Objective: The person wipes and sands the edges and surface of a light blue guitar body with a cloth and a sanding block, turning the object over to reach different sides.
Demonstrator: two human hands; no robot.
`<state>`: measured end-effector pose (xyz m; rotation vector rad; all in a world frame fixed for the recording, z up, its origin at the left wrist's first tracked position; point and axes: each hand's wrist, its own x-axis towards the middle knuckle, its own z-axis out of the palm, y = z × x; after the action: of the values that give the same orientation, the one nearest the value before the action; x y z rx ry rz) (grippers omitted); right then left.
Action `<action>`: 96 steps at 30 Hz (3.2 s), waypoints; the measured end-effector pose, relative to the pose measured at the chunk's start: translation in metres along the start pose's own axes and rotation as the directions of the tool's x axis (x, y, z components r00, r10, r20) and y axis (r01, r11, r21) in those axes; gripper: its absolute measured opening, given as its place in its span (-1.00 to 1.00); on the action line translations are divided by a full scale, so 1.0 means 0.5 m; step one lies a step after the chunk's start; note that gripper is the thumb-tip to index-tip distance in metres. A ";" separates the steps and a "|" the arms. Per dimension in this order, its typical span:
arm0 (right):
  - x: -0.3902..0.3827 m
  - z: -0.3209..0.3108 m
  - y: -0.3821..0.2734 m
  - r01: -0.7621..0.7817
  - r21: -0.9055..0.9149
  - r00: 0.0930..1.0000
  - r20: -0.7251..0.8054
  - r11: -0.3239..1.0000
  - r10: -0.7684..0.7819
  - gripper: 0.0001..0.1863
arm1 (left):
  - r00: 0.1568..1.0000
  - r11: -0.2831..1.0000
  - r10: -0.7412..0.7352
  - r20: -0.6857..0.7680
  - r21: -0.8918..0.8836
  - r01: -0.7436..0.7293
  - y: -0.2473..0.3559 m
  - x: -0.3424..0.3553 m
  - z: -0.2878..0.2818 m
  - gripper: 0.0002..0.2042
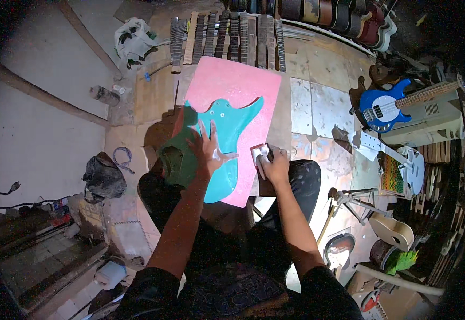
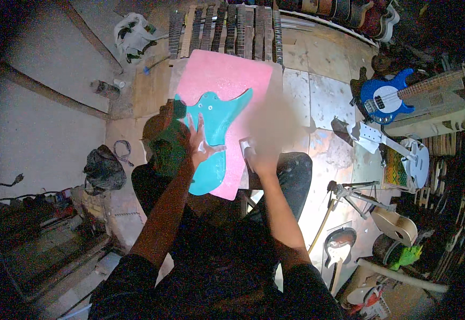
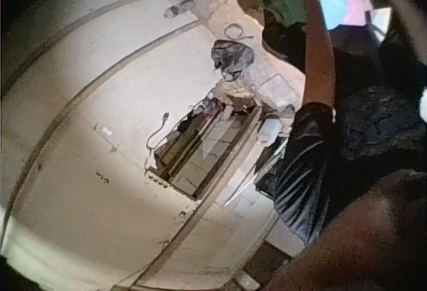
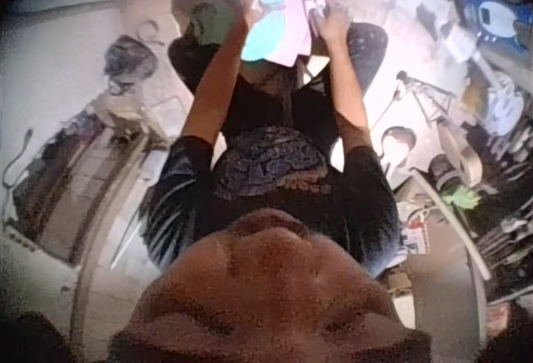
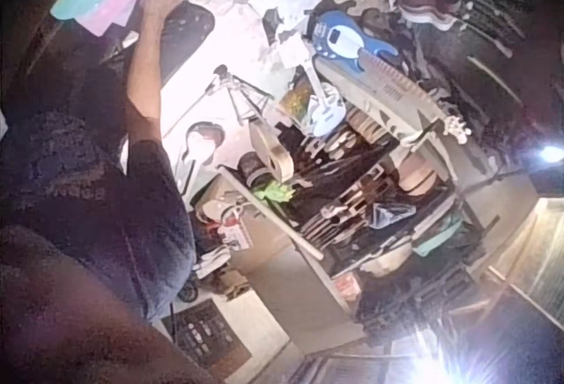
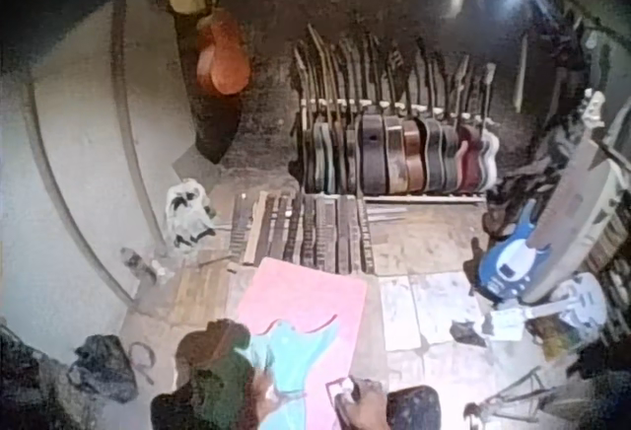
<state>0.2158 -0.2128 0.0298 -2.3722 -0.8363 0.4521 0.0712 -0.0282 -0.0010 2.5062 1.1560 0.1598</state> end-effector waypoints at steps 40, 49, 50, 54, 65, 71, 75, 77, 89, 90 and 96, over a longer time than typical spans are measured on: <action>-0.045 0.164 -0.053 -0.259 0.714 0.963 0.136 0.650 0.234 -0.73 | 0.942 0.992 0.105 -0.320 -0.035 -0.122 -0.061 -0.026 -0.052 -0.27; -0.040 0.243 -0.032 -0.217 0.466 0.968 -0.012 0.858 0.252 -0.67 | 0.924 0.983 0.097 -0.369 -0.110 -0.148 -0.076 -0.024 -0.032 -0.24; -0.031 0.238 -0.061 -0.205 0.426 0.970 -0.028 0.881 0.240 -0.68 | 0.935 0.988 0.076 -0.347 -0.103 -0.119 -0.086 -0.030 -0.030 -0.24; 0.031 0.234 -0.064 -0.275 0.285 0.951 -0.060 0.918 0.303 -0.67 | 0.951 0.988 0.070 -0.302 -0.112 -0.108 -0.069 -0.026 -0.038 -0.23; 0.034 0.222 -0.056 -0.242 0.291 0.963 -0.047 0.926 0.266 -0.66 | 0.957 0.989 0.080 -0.280 -0.099 -0.111 -0.075 -0.027 -0.028 -0.21; -0.014 0.225 -0.036 -0.175 0.330 0.980 -0.030 0.928 0.195 -0.70 | 0.965 0.995 0.078 -0.249 -0.038 -0.090 -0.072 -0.027 -0.036 -0.20; 0.046 0.214 -0.049 -0.317 0.263 0.946 0.020 0.911 0.324 -0.71 | 0.965 0.995 0.077 -0.249 -0.041 -0.090 -0.070 -0.029 -0.032 -0.20; 0.000 0.225 -0.013 -0.102 0.334 0.990 -0.055 0.937 0.127 -0.69 | 0.965 0.994 0.086 -0.249 -0.039 -0.099 -0.066 -0.030 -0.033 -0.20; -0.010 0.220 -0.012 -0.075 0.311 0.995 -0.035 0.947 0.090 -0.67 | 0.960 0.989 0.094 -0.265 -0.087 -0.121 -0.065 -0.025 -0.038 -0.20; -0.013 0.218 -0.021 -0.044 0.326 0.995 -0.069 0.944 0.070 -0.67 | 0.961 0.989 0.095 -0.261 -0.082 -0.120 -0.066 -0.025 -0.038 -0.20; 0.032 0.194 -0.067 -0.197 0.335 0.977 -0.009 0.921 0.212 -0.69 | 0.966 0.988 0.084 -0.244 -0.107 -0.113 -0.067 -0.030 -0.035 -0.17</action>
<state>0.1655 -0.1416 -0.0266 -2.1499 -0.4490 0.5729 0.0332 -0.0144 0.0031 2.4876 1.0738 0.5554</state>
